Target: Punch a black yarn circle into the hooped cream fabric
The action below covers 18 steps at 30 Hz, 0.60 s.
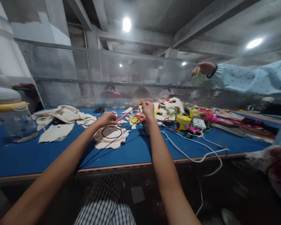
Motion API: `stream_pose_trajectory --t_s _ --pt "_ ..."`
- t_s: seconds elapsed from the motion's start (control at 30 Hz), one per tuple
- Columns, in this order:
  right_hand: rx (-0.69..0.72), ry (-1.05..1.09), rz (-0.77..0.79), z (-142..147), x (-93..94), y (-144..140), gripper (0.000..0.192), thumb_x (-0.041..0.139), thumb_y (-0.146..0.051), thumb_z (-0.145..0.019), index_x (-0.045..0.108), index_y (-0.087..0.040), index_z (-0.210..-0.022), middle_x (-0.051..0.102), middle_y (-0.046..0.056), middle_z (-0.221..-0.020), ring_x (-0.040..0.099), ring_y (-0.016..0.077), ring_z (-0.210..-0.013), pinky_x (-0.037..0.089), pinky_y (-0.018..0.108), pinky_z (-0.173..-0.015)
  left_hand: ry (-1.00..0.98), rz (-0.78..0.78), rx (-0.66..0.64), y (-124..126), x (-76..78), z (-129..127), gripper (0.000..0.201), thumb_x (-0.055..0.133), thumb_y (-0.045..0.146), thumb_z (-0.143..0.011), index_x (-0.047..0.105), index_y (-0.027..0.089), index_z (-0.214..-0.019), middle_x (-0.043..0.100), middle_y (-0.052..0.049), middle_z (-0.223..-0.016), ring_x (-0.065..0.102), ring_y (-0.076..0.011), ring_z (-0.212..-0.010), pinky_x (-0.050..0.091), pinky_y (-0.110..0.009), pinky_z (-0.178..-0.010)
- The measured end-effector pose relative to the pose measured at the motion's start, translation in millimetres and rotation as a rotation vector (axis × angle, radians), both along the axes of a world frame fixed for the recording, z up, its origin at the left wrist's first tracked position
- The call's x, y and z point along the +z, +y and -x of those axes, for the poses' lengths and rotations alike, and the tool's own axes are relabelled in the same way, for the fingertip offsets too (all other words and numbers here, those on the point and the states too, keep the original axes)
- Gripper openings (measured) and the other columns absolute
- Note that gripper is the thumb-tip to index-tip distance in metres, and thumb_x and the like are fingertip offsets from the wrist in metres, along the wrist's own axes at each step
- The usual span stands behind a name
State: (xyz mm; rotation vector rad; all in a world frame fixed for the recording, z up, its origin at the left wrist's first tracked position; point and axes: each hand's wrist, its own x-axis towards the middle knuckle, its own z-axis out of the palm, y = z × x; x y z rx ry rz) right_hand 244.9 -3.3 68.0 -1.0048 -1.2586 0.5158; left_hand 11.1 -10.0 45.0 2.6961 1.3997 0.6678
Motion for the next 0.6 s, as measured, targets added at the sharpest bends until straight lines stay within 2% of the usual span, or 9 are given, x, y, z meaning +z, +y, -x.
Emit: stream_pose_trajectory --t_s 0.13,0.23,0.3,0.43,0.5,0.6 --pt "0.335 0.396 0.228 -17.2 1.1 -7.9 0.039 0.071 -0.028 -0.075 0.037 -0.02 -0.057 0.032 -0.011 -0.038 0.024 0.0031 -0.034 0.022 0.016 -0.035 0.034 0.036 -0.035 3.0 3.6 1.2 0.016 0.072 0.028 -0.064 0.069 0.012 -0.067 0.061 -0.001 -0.061 0.051 -0.0137 -0.06 0.029 -0.023 -0.056" --pt "0.521 0.582 0.199 -32.4 4.4 -13.9 0.037 0.066 -0.02 -0.08 0.034 -0.019 -0.06 0.028 -0.012 -0.037 0.023 0.0016 -0.033 0.026 0.01 -0.036 -0.034 0.083 -0.031 3.7 5.7 4.4 0.016 0.07 0.028 -0.065 0.067 0.013 -0.066 0.057 0.001 -0.057 0.048 -0.0123 -0.057 0.028 -0.022 -0.054" --pt "0.569 0.623 0.141 -43.0 7.6 -14.3 0.033 0.061 -0.016 -0.083 0.035 -0.019 -0.063 0.027 -0.013 -0.038 0.023 0.0012 -0.032 0.025 0.009 -0.035 -0.09 0.115 -0.012 4.6 7.5 7.6 0.016 0.069 0.029 -0.065 0.066 0.013 -0.065 0.054 0.003 -0.054 0.047 -0.0116 -0.055 0.028 -0.022 -0.053" --pt "0.493 0.513 0.179 -59.1 20.9 -4.1 0.025 0.055 -0.011 -0.081 0.039 -0.019 -0.065 0.031 -0.012 -0.039 0.023 0.0019 -0.031 0.023 0.011 -0.033 -0.183 0.217 -0.021 8.5 8.7 14.5 0.02 0.071 0.032 -0.063 0.063 0.014 -0.062 0.054 0.004 -0.051 0.048 -0.0113 -0.052 0.029 -0.023 -0.053" --pt "0.408 0.38 0.199 -62.0 33.0 4.5 0.021 0.058 -0.011 -0.077 0.042 -0.019 -0.065 0.034 -0.011 -0.039 0.025 0.0024 -0.032 0.022 0.012 -0.032 -0.214 0.267 -0.032 11.2 6.5 16.7 0.021 0.072 0.032 -0.062 0.063 0.014 -0.063 0.056 0.003 -0.052 0.05 -0.0117 -0.051 0.03 -0.023 -0.053" --pt "0.236 0.18 0.116 -59.7 55.7 16.6 0.015 0.063 -0.011 -0.071 0.049 -0.018 -0.069 0.039 -0.009 -0.041 0.03 0.0037 -0.034 0.021 0.014 -0.033 -0.245 0.271 -0.043 16.5 0.3 18.4 0.02 0.073 0.032 -0.062 0.063 0.014 -0.062 0.056 0.003 -0.05 0.05 -0.0115 -0.05 0.03 -0.023 -0.052"
